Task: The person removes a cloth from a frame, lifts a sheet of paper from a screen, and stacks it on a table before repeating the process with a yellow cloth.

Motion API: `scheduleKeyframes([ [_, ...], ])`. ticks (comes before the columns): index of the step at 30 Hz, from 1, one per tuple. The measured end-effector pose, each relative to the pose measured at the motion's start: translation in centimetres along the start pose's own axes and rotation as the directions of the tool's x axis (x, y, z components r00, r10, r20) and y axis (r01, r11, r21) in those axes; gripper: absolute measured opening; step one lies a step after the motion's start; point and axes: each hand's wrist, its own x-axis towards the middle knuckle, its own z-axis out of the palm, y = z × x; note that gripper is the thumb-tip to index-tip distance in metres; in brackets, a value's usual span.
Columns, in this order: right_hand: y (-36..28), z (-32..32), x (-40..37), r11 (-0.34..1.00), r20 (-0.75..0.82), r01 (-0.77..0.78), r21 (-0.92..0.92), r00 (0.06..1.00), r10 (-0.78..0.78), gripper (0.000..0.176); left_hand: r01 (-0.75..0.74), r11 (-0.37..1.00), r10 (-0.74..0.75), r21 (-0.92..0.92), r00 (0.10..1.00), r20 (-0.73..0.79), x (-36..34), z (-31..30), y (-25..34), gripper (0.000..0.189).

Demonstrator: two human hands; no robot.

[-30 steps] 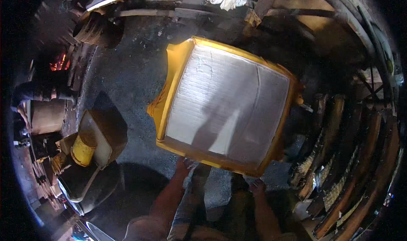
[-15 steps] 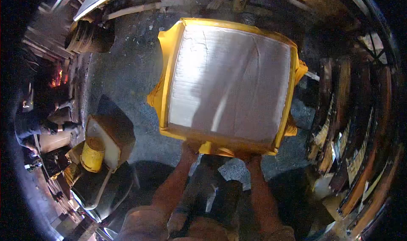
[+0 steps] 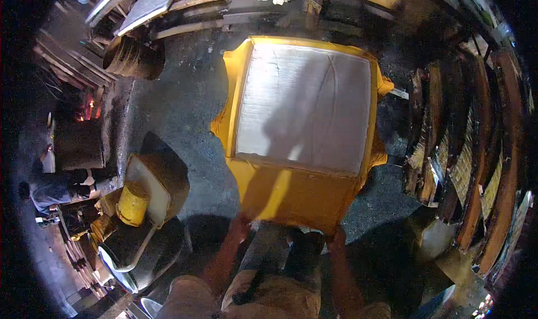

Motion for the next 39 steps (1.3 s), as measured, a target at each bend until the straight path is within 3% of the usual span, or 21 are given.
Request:
scheduleKeyframes([
  [1, -0.7, -1.6, 1.8, 0.989, 0.098, -0.088, 0.121, 0.992, 0.076, 0.027, -0.048, 0.953, 0.039, 0.298, 0.999, 0.038, 0.9, 0.1, -1.6, 0.037],
  [2, -1.7, -3.3, 4.0, 0.955, 0.205, -0.185, 0.231, 0.969, 0.138, 0.026, 0.184, 0.876, -0.239, -0.446, 0.969, -0.069, 2.4, -0.8, -1.0, 0.034],
  [3, -3.0, -4.8, 6.1, 0.901, 0.316, -0.287, 0.326, 0.931, 0.182, 0.024, 0.208, 0.270, -0.490, -0.940, 0.870, 0.052, 4.2, -2.0, -0.4, 0.032],
  [4, -4.6, -5.8, 7.5, 0.826, 0.426, -0.390, 0.406, 0.881, 0.207, 0.023, 0.207, 0.272, -0.485, -0.940, 0.873, 0.052, 6.0, -3.4, 0.0, 0.032],
  [6, -10.1, -6.2, 10.1, 0.960, 0.445, -0.225, 0.166, 0.886, 0.131, 0.027, 0.240, 0.401, -0.555, -0.884, 0.831, -0.027, 9.3, -7.6, -0.1, 0.028],
  [8, -17.0, -5.0, 13.1, 0.984, 0.077, -0.037, 0.173, 0.997, 0.024, 0.029, 0.243, 0.650, -0.518, -0.720, 0.835, -0.186, 14.4, -11.1, -4.0, 0.026],
  [9, -21.1, -5.1, 15.2, 0.998, -0.070, 0.030, 0.050, 0.997, -0.026, 0.029, 0.202, 0.936, -0.297, -0.288, 0.892, -0.341, 18.8, -12.6, -8.9, 0.025],
  [10, -25.2, -5.9, 18.3, 0.965, -0.104, 0.065, -0.255, 0.990, -0.094, 0.027, 0.227, 0.889, -0.069, 0.398, 0.925, -0.375, 23.1, -14.5, -11.8, 0.024],
  [11, -27.1, -1.9, 18.6, 0.879, -0.142, 0.217, -0.425, 0.943, -0.301, 0.022, 0.283, 0.500, 0.066, 0.818, 0.930, -0.362, 28.5, -16.1, -13.7, 0.023],
  [12, -29.4, 3.2, 18.5, 0.739, -0.145, 0.329, -0.587, 0.856, -0.496, 0.017, 0.156, 0.898, 0.056, 0.411, 0.887, -0.458, 30.8, -18.7, -11.0, 0.022],
  [14, -34.0, 13.0, 19.6, 0.591, 0.053, 0.439, -0.677, 0.830, -0.555, 0.009, 0.056, 0.980, -0.151, -0.193, 0.836, -0.527, 34.7, -24.0, -1.5, 0.025],
  [16, -35.4, 26.1, 17.8, 0.368, 0.180, 0.457, -0.810, 0.790, -0.586, 0.007, 0.227, 0.931, -0.351, -0.286, 0.773, -0.528, 38.8, -27.6, 12.0, 0.028],
  [18, -40.4, 26.8, 28.5, 0.831, 0.566, 0.512, -0.217, 0.759, -0.321, 0.009, -0.204, 0.916, 0.398, 0.347, 0.589, -0.703, 46.7, -27.3, 14.9, 0.030],
  [19, -40.8, 31.4, 29.6, 0.089, 0.718, 0.891, -0.445, 0.414, -0.559, 0.013, -0.378, 0.904, 0.400, 0.201, 0.581, -0.709, 48.2, -27.2, 20.0, 0.030],
  [21, -39.5, 40.0, 31.2, -0.638, 0.863, 0.608, -0.473, 0.173, -0.475, 0.017, -0.530, 0.842, 0.470, 0.098, 0.633, -0.615, 51.5, -26.5, 28.3, 0.030],
  [22, -38.5, 42.8, 32.3, -0.546, 0.797, 0.598, -0.586, 0.301, -0.524, 0.018, -0.532, 0.833, 0.528, 0.151, 0.684, -0.503, 53.2, -25.8, 30.3, 0.030],
  [27, -30.2, 53.2, 31.2, -0.691, 0.783, 0.399, -0.603, 0.466, -0.413, 0.031, -0.515, 0.779, 0.614, 0.358, 0.742, -0.268, 55.3, -18.1, 38.4, 0.033],
  [29, -28.6, 53.0, 31.1, -0.976, 0.984, 0.125, -0.177, 0.008, -0.177, 0.030, -0.452, 0.653, 0.723, 0.608, 0.611, -0.322, 54.6, -16.8, 38.6, 0.030],
  [33, -34.8, 47.9, 33.1, -0.978, 0.981, 0.122, -0.168, 0.120, -0.153, 0.031, -0.544, 0.668, 0.709, 0.507, 0.672, -0.214, 57.2, -21.6, 33.8, 0.029],
  [36, -41.9, 44.8, 33.4, -0.820, 0.731, 0.250, -0.516, 0.628, -0.268, 0.032, -0.301, 0.713, 0.465, 0.633, 0.879, -0.107, 56.4, -28.0, 31.4, 0.041],
  [39, -44.9, 43.6, 33.6, -0.622, 0.611, 0.350, -0.701, 0.744, -0.271, 0.028, -0.313, 0.886, 0.374, 0.342, 0.919, -0.127, 58.4, -31.9, 24.4, 0.045],
])
